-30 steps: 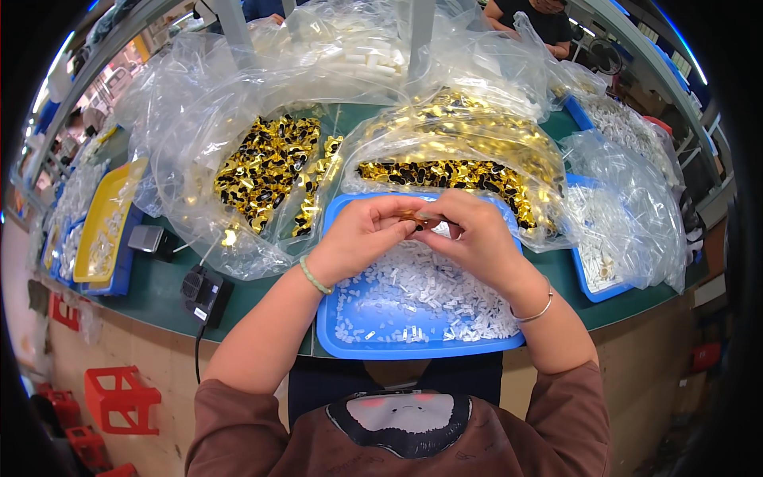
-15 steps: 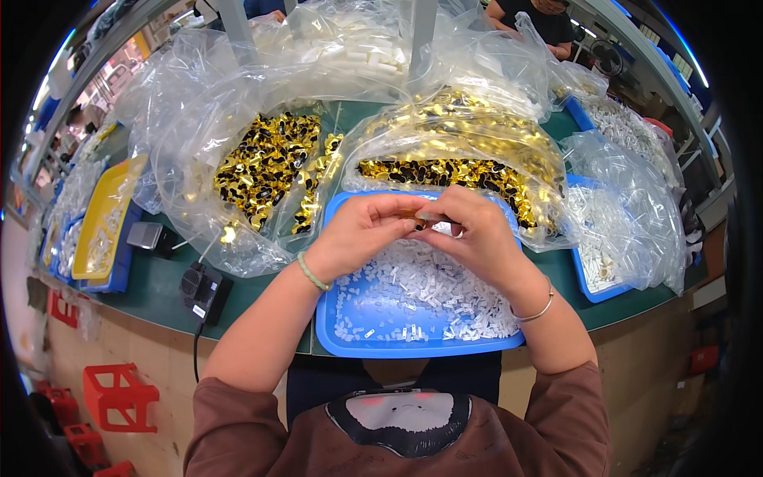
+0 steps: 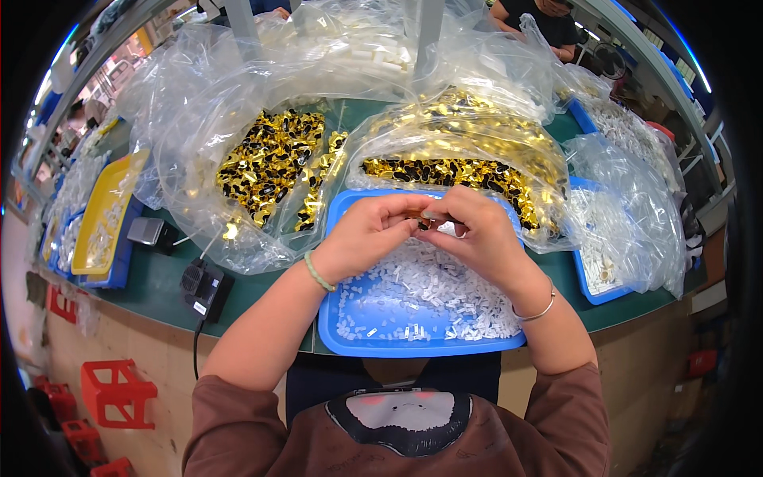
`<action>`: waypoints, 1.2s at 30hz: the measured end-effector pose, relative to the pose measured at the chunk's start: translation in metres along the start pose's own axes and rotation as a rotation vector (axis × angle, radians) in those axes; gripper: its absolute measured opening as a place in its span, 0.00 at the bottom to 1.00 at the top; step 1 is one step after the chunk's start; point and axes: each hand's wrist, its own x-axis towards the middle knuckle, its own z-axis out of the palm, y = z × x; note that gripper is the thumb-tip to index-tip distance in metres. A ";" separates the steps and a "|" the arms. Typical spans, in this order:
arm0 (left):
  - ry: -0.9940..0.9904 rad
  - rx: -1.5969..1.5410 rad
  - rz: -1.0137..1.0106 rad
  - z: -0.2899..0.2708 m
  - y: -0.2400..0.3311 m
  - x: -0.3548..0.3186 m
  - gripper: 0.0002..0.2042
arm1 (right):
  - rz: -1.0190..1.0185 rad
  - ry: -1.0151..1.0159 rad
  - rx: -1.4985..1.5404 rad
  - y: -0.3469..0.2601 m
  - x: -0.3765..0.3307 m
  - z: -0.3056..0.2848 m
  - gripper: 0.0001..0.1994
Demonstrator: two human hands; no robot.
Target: The person repeatedly picks small gold and black components from a blue tray and assembles them by hand. They insert a small white piece into each gold component and place the assembled units back into the tray. The process is repetitive and performed one at a time.
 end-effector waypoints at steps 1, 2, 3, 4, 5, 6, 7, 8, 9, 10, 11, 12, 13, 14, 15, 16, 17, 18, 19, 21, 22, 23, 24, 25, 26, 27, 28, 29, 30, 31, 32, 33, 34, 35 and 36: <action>0.007 0.004 0.010 0.000 -0.003 0.000 0.16 | -0.010 -0.006 -0.001 0.000 0.000 -0.001 0.12; 0.014 0.007 0.020 0.000 -0.004 0.000 0.15 | 0.009 0.004 0.028 -0.002 0.001 -0.002 0.11; 0.036 0.021 0.012 -0.001 -0.005 0.000 0.15 | 0.029 0.014 0.057 -0.005 0.001 -0.003 0.10; 0.056 0.034 0.005 -0.003 -0.005 0.000 0.15 | 0.049 0.024 0.085 -0.007 0.001 -0.004 0.08; 0.077 0.047 -0.003 -0.003 -0.004 0.000 0.14 | -0.012 0.088 0.078 -0.005 0.002 -0.005 0.07; 0.102 0.031 -0.025 -0.003 -0.003 0.001 0.14 | -0.072 0.151 0.070 0.000 0.002 -0.007 0.06; 0.131 0.016 -0.047 -0.003 0.000 0.000 0.14 | -0.136 0.212 0.066 0.003 0.003 -0.007 0.05; 0.160 0.002 -0.069 -0.004 0.001 -0.001 0.14 | -0.091 0.213 0.117 -0.003 0.002 -0.010 0.05; 0.185 -0.017 -0.070 -0.004 0.001 -0.001 0.13 | -0.150 0.237 0.026 -0.002 0.004 -0.012 0.06; 0.208 -0.037 -0.072 -0.005 0.001 -0.001 0.13 | -0.209 0.262 -0.066 -0.001 0.006 -0.015 0.06; 0.232 -0.056 -0.073 -0.006 0.000 -0.001 0.12 | -0.268 0.287 -0.158 0.001 0.007 -0.017 0.07; 0.258 -0.081 -0.092 -0.008 0.000 -0.001 0.13 | -0.166 0.310 -0.028 0.000 0.005 -0.016 0.08; 0.278 -0.110 -0.110 -0.010 0.000 0.000 0.13 | -0.060 0.333 0.094 0.000 0.001 -0.017 0.08; 0.298 -0.139 -0.128 -0.011 0.000 0.001 0.13 | 0.046 0.354 0.217 0.000 -0.002 -0.018 0.09; 0.295 -0.189 -0.123 -0.011 0.001 0.002 0.14 | 0.088 0.360 0.359 0.001 -0.003 -0.019 0.08; 0.298 -0.234 -0.118 -0.010 0.001 0.002 0.15 | 0.127 0.362 0.506 0.004 -0.002 -0.019 0.08; 0.301 -0.280 -0.113 -0.010 0.002 0.002 0.16 | 0.167 0.363 0.654 0.006 -0.002 -0.018 0.07; 0.291 -0.260 -0.108 -0.011 0.001 0.002 0.16 | 0.145 0.333 0.703 0.008 -0.001 -0.017 0.05; 0.282 -0.241 -0.105 -0.011 -0.001 0.002 0.16 | 0.143 0.332 0.667 0.007 -0.001 -0.016 0.05; 0.265 -0.200 -0.107 -0.012 -0.003 0.002 0.17 | 0.138 0.331 0.595 0.003 0.001 -0.011 0.06; 0.258 -0.178 -0.112 -0.013 -0.004 0.002 0.17 | 0.093 0.311 0.532 0.003 0.001 -0.009 0.07; 0.251 -0.156 -0.117 -0.013 -0.004 0.002 0.17 | 0.049 0.291 0.469 0.004 0.001 -0.008 0.08; 0.246 -0.156 -0.104 -0.012 -0.004 0.002 0.17 | 0.004 0.271 0.405 0.005 0.001 -0.007 0.09; 0.238 -0.156 -0.091 -0.010 -0.003 0.002 0.17 | -0.025 0.268 0.336 0.004 0.002 -0.007 0.09; 0.231 -0.156 -0.078 -0.008 -0.002 0.002 0.17 | -0.053 0.264 0.266 0.003 0.002 -0.007 0.09; 0.225 -0.153 -0.079 -0.007 -0.002 0.002 0.17 | -0.082 0.260 0.196 0.003 0.002 -0.008 0.09; 0.224 -0.148 -0.080 -0.008 -0.002 0.001 0.17 | -0.086 0.255 0.188 0.003 0.003 -0.008 0.09; 0.223 -0.142 -0.080 -0.008 -0.002 0.001 0.17 | -0.090 0.250 0.179 0.003 0.003 -0.007 0.09; 0.225 -0.136 -0.083 -0.008 -0.002 0.000 0.17 | -0.095 0.245 0.171 0.003 0.004 -0.007 0.09; 0.225 -0.131 -0.085 -0.008 -0.002 0.001 0.17 | -0.104 0.242 0.159 0.001 0.004 -0.007 0.09; 0.224 -0.126 -0.087 -0.008 -0.002 0.001 0.17 | -0.114 0.239 0.147 -0.001 0.004 -0.008 0.08; 0.224 -0.118 -0.084 -0.008 -0.003 0.001 0.17 | -0.123 0.236 0.134 -0.003 0.004 -0.008 0.08; 0.225 -0.110 -0.082 -0.008 -0.003 0.001 0.17 | -0.133 0.231 0.119 -0.003 0.004 -0.008 0.08; 0.226 -0.101 -0.081 -0.008 -0.004 0.001 0.17 | -0.143 0.225 0.102 -0.004 0.004 -0.008 0.08; 0.228 -0.085 -0.083 -0.007 -0.003 0.002 0.17 | -0.152 0.220 0.086 -0.005 0.004 -0.008 0.08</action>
